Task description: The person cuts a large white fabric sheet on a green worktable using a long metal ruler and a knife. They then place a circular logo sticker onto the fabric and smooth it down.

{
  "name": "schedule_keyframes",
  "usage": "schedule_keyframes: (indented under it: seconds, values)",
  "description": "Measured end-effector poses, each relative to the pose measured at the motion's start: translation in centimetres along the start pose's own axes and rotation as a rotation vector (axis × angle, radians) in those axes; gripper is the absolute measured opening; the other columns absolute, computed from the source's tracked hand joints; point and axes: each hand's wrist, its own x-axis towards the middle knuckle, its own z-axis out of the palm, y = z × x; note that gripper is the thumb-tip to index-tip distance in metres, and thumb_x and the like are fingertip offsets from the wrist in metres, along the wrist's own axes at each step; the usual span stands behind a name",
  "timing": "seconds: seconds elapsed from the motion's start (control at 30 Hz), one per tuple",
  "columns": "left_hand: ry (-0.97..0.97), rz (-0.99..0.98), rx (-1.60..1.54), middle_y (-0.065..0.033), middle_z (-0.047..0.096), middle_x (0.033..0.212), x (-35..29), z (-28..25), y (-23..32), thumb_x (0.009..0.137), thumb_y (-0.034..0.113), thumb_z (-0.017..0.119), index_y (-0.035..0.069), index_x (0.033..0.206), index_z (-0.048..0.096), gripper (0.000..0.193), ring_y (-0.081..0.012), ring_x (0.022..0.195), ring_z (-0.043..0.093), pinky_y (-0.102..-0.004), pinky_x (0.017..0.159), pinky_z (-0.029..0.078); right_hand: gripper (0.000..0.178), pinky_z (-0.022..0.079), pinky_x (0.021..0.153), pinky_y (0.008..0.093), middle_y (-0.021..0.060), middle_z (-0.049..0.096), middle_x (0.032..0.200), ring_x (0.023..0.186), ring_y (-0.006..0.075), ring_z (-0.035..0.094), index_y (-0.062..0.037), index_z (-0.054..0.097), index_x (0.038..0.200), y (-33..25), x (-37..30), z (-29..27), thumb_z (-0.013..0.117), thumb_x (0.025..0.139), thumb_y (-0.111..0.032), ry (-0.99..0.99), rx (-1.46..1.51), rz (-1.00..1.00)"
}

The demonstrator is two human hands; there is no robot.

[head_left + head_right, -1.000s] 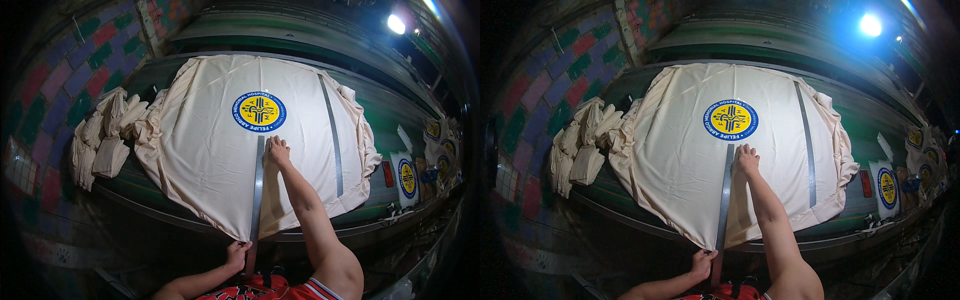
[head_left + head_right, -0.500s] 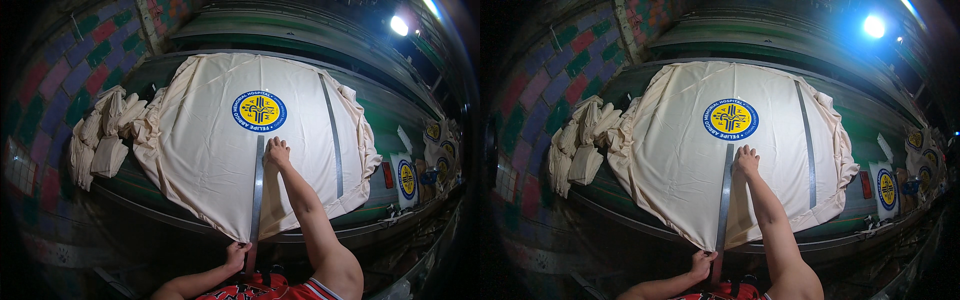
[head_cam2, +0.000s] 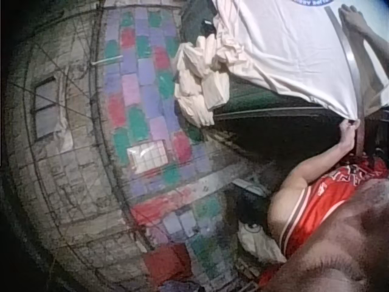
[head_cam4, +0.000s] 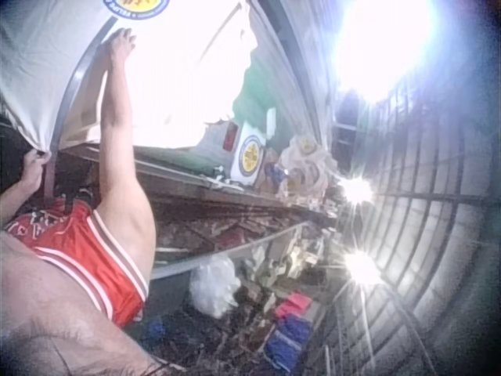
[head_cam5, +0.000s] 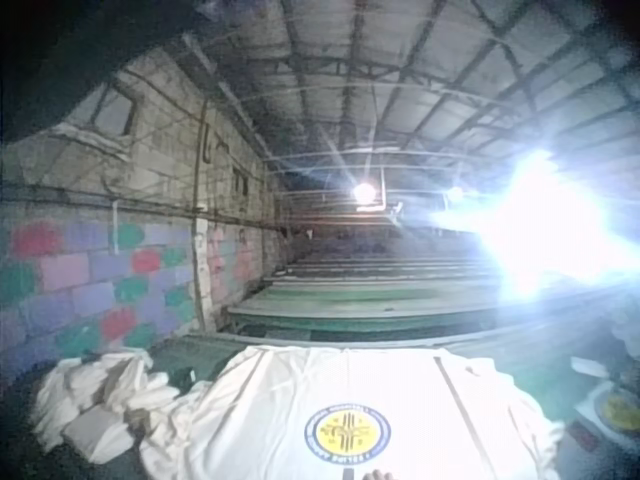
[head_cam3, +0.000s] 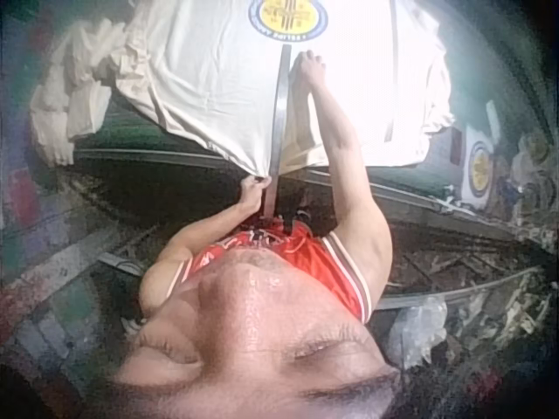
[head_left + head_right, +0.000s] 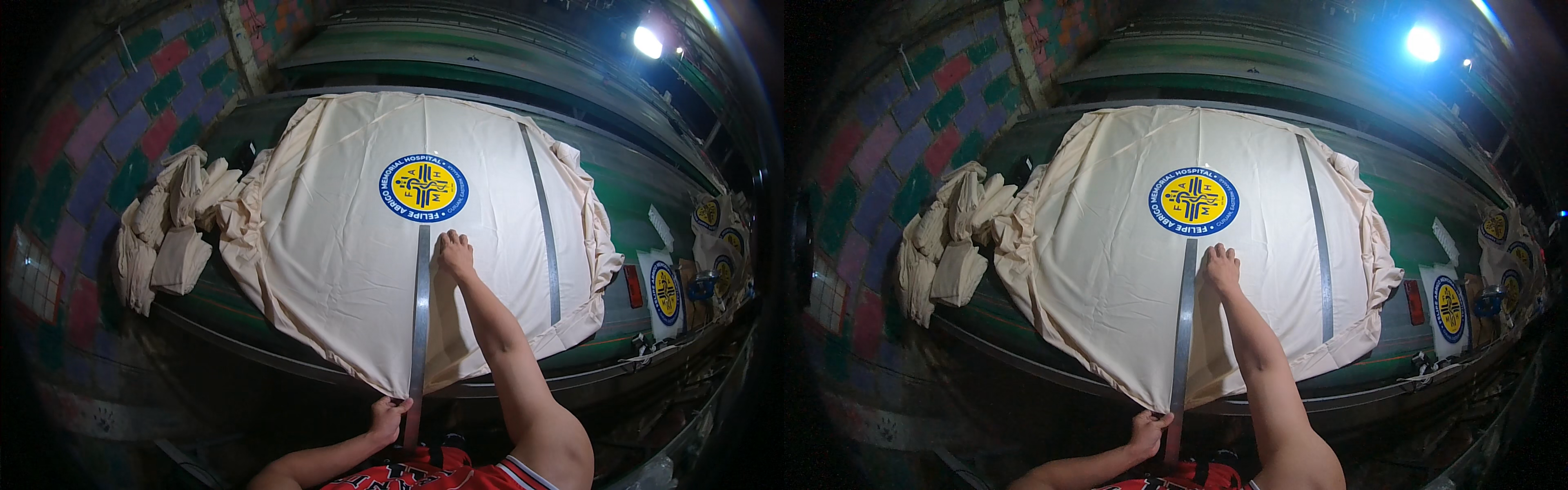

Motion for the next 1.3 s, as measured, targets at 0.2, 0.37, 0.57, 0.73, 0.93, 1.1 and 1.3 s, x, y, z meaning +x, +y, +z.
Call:
schedule_keyframes:
  seconds: [0.2,0.37,0.57,0.73,0.93,1.1,1.3]
  values:
    - [0.001,0.003,0.01,-0.0074,0.069,0.095,-0.2,0.1,0.3,0.087,-0.004,0.071,-0.001,0.099,0.065,0.014,-0.016,0.085,0.066,-0.0302,0.082,0.052,0.034,0.046,0.093,0.0513,0.006,0.051,0.133,0.12,0.0324,0.049,-0.0141,0.055,0.125,0.1,0.0,0.3,0.051,0.091,-0.022,0.04,0.007,-0.009]
    - [-0.004,-0.012,0.002,-0.0077,0.069,0.092,-0.3,0.2,0.6,0.086,-0.004,0.071,-0.001,0.097,0.065,0.013,-0.0164,0.083,0.066,-0.0306,0.08,0.053,0.038,0.045,0.093,0.0552,0.0049,0.05,0.137,0.124,0.0339,0.047,-0.0142,0.055,0.129,-0.1,0.5,0.6,0.05,0.092,-0.022,-0.035,0.009,0.07]
    - [-0.005,-0.012,-0.004,-0.007,0.069,0.093,-0.2,0.3,0.6,0.086,-0.004,0.072,0.0,0.098,0.065,0.014,-0.0164,0.082,0.066,-0.0308,0.079,0.053,0.059,0.037,0.101,0.0675,0.0114,0.036,0.153,0.139,0.0408,0.033,-0.0167,0.046,0.143,-0.8,0.6,-0.4,0.062,0.087,-0.026,-0.027,-0.046,0.118]
    - [-0.001,-0.015,0.0,-0.0065,0.069,0.094,-0.1,0.1,0.4,0.085,-0.003,0.073,0.001,0.099,0.065,0.017,-0.0157,0.083,0.066,-0.0305,0.079,0.053,0.074,0.028,0.109,0.0698,0.0158,0.03,0.155,0.142,0.0458,0.026,-0.0211,0.04,0.148,-0.9,1.0,-2.2,0.066,0.079,-0.025,-0.198,0.08,0.204]
    - [0.008,-0.004,0.0,-0.0052,0.069,0.091,-0.2,0.2,0.4,0.084,-0.003,0.074,0.002,0.097,0.065,0.016,-0.0153,0.08,0.065,-0.0298,0.078,0.053,0.075,0.024,0.111,0.0701,0.0152,0.029,0.156,0.144,0.0467,0.022,-0.0241,0.041,0.149,-1.0,1.2,-2.6,0.064,0.077,-0.026,-0.233,0.092,0.214]
    - [0.002,-0.019,0.004,-0.0047,0.069,0.091,-0.3,0.3,0.6,0.085,-0.003,0.073,0.001,0.097,0.065,0.015,-0.014,0.081,0.064,-0.0291,0.079,0.052,0.076,0.023,0.112,0.07,0.0138,0.029,0.156,0.144,0.0465,0.022,-0.0252,0.042,0.148,-0.4,1.3,-2.2,0.064,0.075,-0.027,-0.227,0.113,0.2]
    - [0.005,-0.027,0.002,-0.0042,0.068,0.092,-0.3,0.3,0.5,0.085,-0.004,0.073,0.001,0.098,0.066,0.016,-0.0131,0.082,0.063,-0.0286,0.08,0.05,0.08,0.022,0.112,0.0702,0.0147,0.027,0.158,0.146,0.0488,0.019,-0.0261,0.043,0.147,0.2,1.6,-1.6,0.072,0.072,-0.031,-0.225,0.148,0.192]
